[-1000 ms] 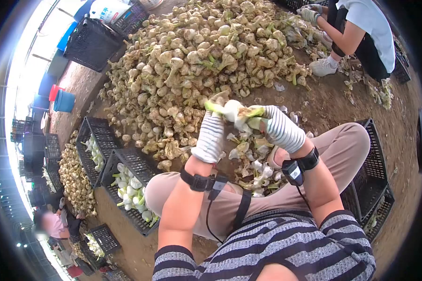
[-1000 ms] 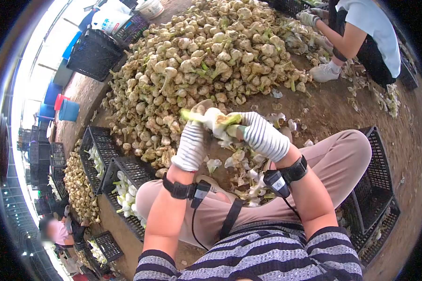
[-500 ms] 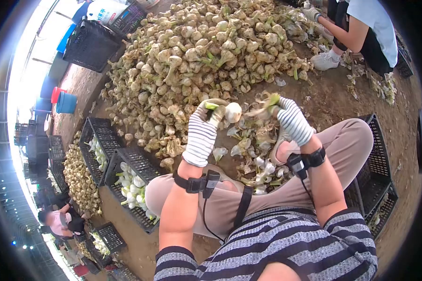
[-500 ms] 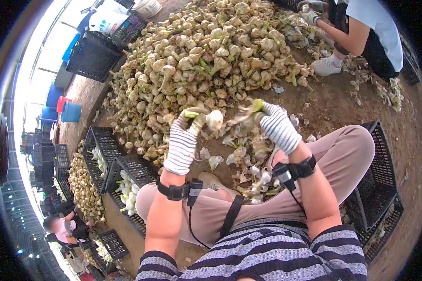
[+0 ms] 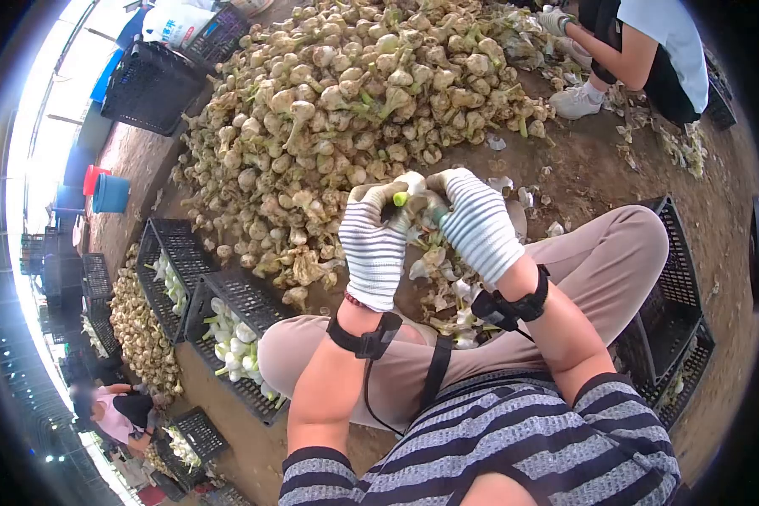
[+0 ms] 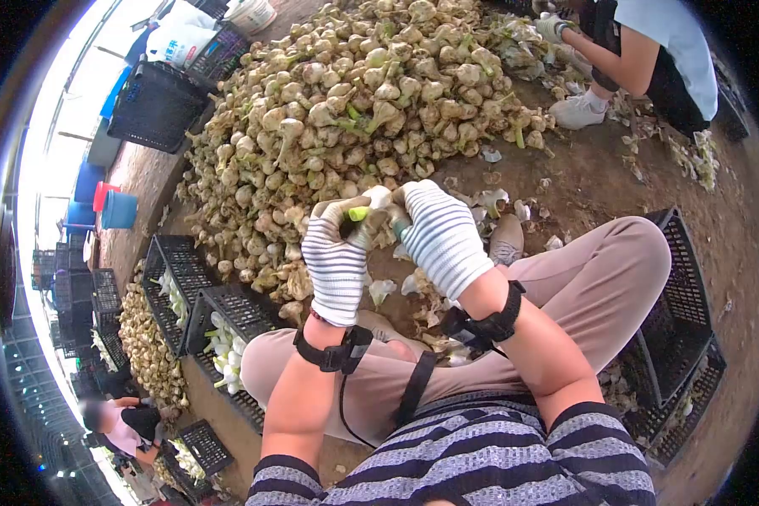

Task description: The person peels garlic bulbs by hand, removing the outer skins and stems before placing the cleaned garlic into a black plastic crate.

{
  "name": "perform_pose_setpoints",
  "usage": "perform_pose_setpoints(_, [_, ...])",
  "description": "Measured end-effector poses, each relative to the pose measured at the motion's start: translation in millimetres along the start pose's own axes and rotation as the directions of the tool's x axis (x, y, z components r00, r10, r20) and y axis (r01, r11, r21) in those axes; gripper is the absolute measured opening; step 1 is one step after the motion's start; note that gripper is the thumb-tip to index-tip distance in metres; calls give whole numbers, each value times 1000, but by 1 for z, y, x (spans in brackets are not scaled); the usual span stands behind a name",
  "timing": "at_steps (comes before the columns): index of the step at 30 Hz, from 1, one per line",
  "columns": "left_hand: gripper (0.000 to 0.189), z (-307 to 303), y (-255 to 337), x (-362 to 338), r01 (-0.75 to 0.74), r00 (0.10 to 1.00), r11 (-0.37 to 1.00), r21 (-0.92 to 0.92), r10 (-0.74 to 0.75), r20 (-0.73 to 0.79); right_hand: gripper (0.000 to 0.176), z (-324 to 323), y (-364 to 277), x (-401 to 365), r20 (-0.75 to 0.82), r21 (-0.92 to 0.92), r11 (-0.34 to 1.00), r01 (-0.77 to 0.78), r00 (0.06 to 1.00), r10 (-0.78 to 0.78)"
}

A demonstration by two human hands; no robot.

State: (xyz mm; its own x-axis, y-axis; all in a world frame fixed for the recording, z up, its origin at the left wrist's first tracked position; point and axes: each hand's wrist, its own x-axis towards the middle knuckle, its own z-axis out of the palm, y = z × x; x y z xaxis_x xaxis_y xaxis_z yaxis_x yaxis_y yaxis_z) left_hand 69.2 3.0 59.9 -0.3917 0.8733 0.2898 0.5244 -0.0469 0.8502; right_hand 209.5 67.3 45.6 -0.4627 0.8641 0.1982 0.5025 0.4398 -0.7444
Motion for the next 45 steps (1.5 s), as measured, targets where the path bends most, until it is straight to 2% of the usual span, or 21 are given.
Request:
perform_pose_setpoints(4, [18,-1,0,-2,-7,1000,994,112,9,-15,13,8,-2,-1,-1,-80,995,53,999,-53])
perform_pose_setpoints(9, [17,-1,-4,-2,0,1000,999,32,-1,17,13,10,10,3,-92,-185,982,44,994,-62])
perform_pose_setpoints(11, [11,-5,-12,1,248,969,875,-416,-221,113,11,5,30,8,-144,-102,995,20,989,-34])
perform_pose_setpoints(13, [10,-10,-12,3,271,963,837,-475,-229,145,12,5,56,7,-129,-95,991,-94,988,82])
perform_pose_setpoints(15, [12,-10,-13,3,345,936,682,-644,-299,184,12,-3,73,6,22,-236,946,-224,972,235])
perform_pose_setpoints(17, [15,-9,-14,4,373,925,662,-650,-321,204,16,-9,78,4,118,-324,918,-228,953,278])
perform_pose_setpoints(19, [19,-7,-17,4,383,920,624,-681,-322,222,26,-14,73,0,110,-288,948,-138,978,176])
perform_pose_setpoints(20, [19,-5,-17,5,385,919,624,-680,-322,225,36,-17,61,0,54,-162,986,-27,998,36])
perform_pose_setpoints(21, [20,-4,-16,6,387,919,641,-662,-322,225,36,-20,46,1,53,-161,987,-30,998,39])
perform_pose_setpoints(23, [20,-2,-15,9,382,922,661,-646,-319,220,41,-30,10,12,220,99,995,-20,975,-2])
perform_pose_setpoints(25, [23,-1,-14,11,462,876,512,-724,-392,282,43,-10,25,17,126,-14,969,249,961,-245])
perform_pose_setpoints(29, [25,-6,-32,19,454,856,420,-786,-449,255,32,5,30,23,231,-25,974,225,949,-213])
perform_pose_setpoints(30, [27,-9,-35,22,455,852,429,-780,-466,240,26,1,20,19,359,81,991,109,924,-131])
perform_pose_setpoints(31, [27,-8,-45,27,418,850,497,-760,-509,135,23,2,11,16,427,66,969,238,871,-243])
perform_pose_setpoints(33, [23,-17,-57,36,294,831,378,-878,-555,39,21,8,6,13,593,406,913,40,749,-296])
perform_pose_setpoints(35, [21,-30,-74,41,276,813,284,-918,-578,66,28,10,5,35,731,304,947,-101,663,-164])
perform_pose_setpoints(37, [22,-38,-82,39,272,796,208,-940,-598,98,34,42,47,59,524,152,983,99,836,-165])
perform_pose_setpoints(39, [18,-40,-77,43,261,773,64,-963,-612,168,36,77,94,101,313,-129,970,206,937,-157])
perform_pose_setpoints(41, [17,-47,-62,43,228,736,-92,-969,-636,233,38,94,103,138,205,-221,949,224,962,-179])
perform_pose_setpoints(43, [16,-47,-63,42,245,807,-224,-943,-492,327,40,116,115,169,202,-411,883,226,967,-153])
perform_pose_setpoints(45, [18,-48,-58,43,219,817,-271,-937,-474,328,32,134,118,198,228,-629,722,290,956,-185])
